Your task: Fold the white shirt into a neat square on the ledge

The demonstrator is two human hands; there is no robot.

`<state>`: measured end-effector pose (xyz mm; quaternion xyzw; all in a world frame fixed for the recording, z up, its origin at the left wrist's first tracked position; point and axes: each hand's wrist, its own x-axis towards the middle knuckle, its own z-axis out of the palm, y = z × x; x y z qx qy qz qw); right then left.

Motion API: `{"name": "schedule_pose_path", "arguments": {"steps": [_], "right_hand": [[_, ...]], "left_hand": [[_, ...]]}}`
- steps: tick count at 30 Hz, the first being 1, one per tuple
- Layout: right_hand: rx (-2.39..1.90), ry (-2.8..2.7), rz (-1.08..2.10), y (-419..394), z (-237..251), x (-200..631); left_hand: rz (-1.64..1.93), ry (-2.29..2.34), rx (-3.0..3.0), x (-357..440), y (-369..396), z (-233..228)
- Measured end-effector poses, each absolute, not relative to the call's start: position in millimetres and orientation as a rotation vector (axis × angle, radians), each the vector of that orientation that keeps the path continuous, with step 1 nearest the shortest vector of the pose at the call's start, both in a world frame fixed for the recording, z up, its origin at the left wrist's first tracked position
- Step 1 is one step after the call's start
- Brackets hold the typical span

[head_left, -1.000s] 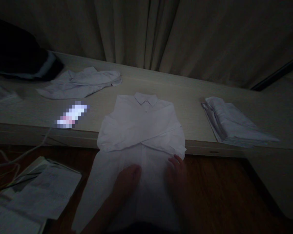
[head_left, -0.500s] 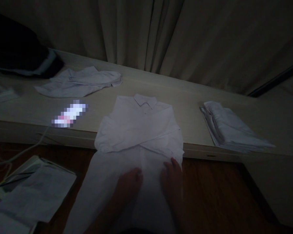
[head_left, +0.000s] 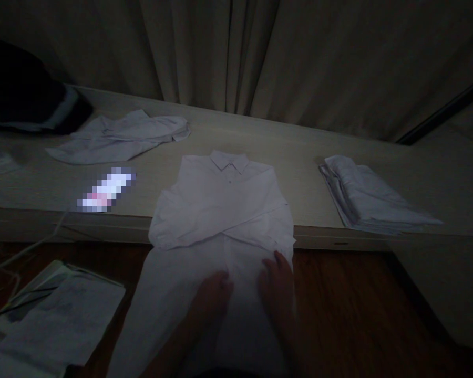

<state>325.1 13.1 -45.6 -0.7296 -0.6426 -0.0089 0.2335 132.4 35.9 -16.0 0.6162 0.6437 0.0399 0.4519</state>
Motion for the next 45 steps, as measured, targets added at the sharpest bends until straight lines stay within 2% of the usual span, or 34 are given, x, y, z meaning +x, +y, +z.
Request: {"name": "schedule_pose_path", "arguments": {"steps": [13, 22, 29, 37, 45], "right_hand": [[-2.014, -1.849, -0.047, 10, -44, 330], [-2.012, -1.844, -0.111, 13, -46, 328], [-2.032, -1.763, -0.041, 8, -56, 330], [-1.917, -1.887, -0.200, 14, -45, 336], [-1.755, -2.067, 0.066, 1, -43, 276]], "left_hand": [[-0.008, 1.567, 1.655, 127, 39, -52], [0.023, 1.516, 1.699, 121, 40, -37], [0.090, 1.538, 1.651, 122, 34, -43], [0.317, 1.517, 1.441, 131, 36, -59], [0.384, 1.510, 1.359, 124, 37, -54]]}}
